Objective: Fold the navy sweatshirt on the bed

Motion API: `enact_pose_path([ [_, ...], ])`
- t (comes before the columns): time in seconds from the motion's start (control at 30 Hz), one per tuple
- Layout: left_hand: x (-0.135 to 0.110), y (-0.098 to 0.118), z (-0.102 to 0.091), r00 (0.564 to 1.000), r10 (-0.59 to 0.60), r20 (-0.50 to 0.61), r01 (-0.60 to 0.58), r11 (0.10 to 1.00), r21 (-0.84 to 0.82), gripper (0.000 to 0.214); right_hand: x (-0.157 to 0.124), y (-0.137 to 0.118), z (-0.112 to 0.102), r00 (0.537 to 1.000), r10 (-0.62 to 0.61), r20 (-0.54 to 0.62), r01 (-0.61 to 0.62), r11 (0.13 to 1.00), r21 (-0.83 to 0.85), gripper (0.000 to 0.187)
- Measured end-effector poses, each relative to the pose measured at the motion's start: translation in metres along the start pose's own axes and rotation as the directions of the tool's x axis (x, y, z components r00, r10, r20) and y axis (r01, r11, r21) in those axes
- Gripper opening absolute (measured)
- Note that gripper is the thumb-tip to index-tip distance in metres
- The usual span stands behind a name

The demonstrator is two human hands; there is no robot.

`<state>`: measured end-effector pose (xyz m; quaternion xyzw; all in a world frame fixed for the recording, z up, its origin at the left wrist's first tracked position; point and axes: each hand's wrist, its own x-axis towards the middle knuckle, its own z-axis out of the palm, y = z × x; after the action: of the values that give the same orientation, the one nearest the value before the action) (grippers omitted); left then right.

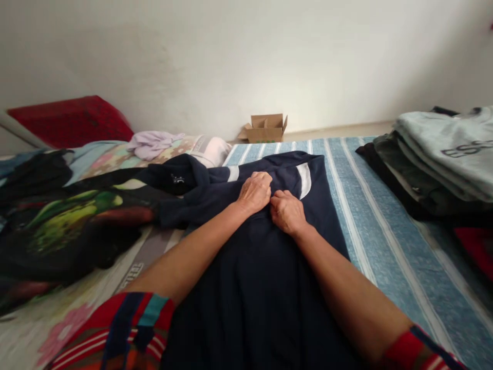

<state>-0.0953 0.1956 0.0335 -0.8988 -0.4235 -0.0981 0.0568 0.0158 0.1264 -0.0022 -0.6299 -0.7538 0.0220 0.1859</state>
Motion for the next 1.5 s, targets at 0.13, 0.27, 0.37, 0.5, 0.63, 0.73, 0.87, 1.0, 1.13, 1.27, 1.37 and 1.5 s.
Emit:
enact_pose_path([
  [0.13, -0.076, -0.009, -0.018, 0.999, -0.001, 0.039, 0.003, 0.998, -0.067, 0.017, -0.002, 0.0, -0.004, 1.0, 0.007, 0.029, -0.007, 1.0, 0.023, 0.027],
  [0.27, -0.146, -0.018, -0.039, 0.983, -0.183, -0.007, 0.18, 0.972, -0.15, 0.017, -0.019, 0.003, -0.02, 0.999, 0.042, 0.012, -0.043, 0.998, 0.044, 0.026],
  [0.37, -0.19, -0.016, -0.055, 0.9, -0.435, 0.008, 0.428, 0.883, -0.193, 0.02, -0.052, 0.017, -0.039, 0.968, 0.234, -0.091, -0.224, 0.969, 0.108, 0.028],
  [0.5, -0.239, -0.008, -0.068, 0.718, -0.687, 0.116, 0.684, 0.664, -0.302, 0.025, -0.118, 0.039, -0.067, 0.832, 0.555, 0.007, -0.519, 0.773, 0.365, 0.031],
  [0.63, -0.273, 0.002, -0.069, 0.562, -0.797, 0.223, 0.752, 0.38, -0.538, 0.03, -0.188, 0.033, -0.087, 0.681, 0.676, 0.282, -0.63, 0.346, 0.695, 0.039],
  [0.73, -0.288, 0.015, -0.073, 0.5, -0.776, 0.386, 0.691, 0.089, -0.717, 0.037, -0.232, 0.009, -0.09, 0.633, 0.644, 0.431, -0.647, 0.134, 0.75, 0.04],
  [0.87, -0.3, 0.032, -0.084, 0.545, -0.604, 0.582, 0.635, -0.157, -0.757, 0.033, -0.267, -0.024, -0.087, 0.65, 0.542, 0.532, -0.634, 0.002, 0.773, 0.036],
  [1.0, -0.307, 0.039, -0.091, 0.596, -0.537, 0.598, 0.606, -0.188, -0.773, 0.034, -0.277, -0.038, -0.089, 0.694, 0.421, 0.584, -0.649, 0.016, 0.76, 0.033],
  [1.13, -0.309, 0.041, -0.088, 0.607, -0.53, 0.592, 0.59, -0.199, -0.783, 0.042, -0.276, -0.036, -0.09, 0.718, 0.355, 0.599, -0.656, 0.059, 0.752, 0.033],
  [1.27, -0.31, 0.044, -0.087, 0.607, -0.557, 0.568, 0.577, -0.183, -0.796, 0.045, -0.279, -0.031, -0.09, 0.738, 0.329, 0.589, -0.636, 0.051, 0.77, 0.028],
  [1.37, -0.314, 0.049, -0.092, 0.611, -0.552, 0.568, 0.559, -0.207, -0.803, 0.051, -0.287, -0.026, -0.096, 0.761, 0.336, 0.555, -0.588, -0.007, 0.809, 0.03],
  [1.5, -0.325, 0.058, -0.101, 0.624, -0.482, 0.615, 0.567, -0.262, -0.781, 0.055, -0.305, -0.024, -0.103, 0.774, 0.299, 0.558, -0.581, -0.013, 0.814, 0.033],
])
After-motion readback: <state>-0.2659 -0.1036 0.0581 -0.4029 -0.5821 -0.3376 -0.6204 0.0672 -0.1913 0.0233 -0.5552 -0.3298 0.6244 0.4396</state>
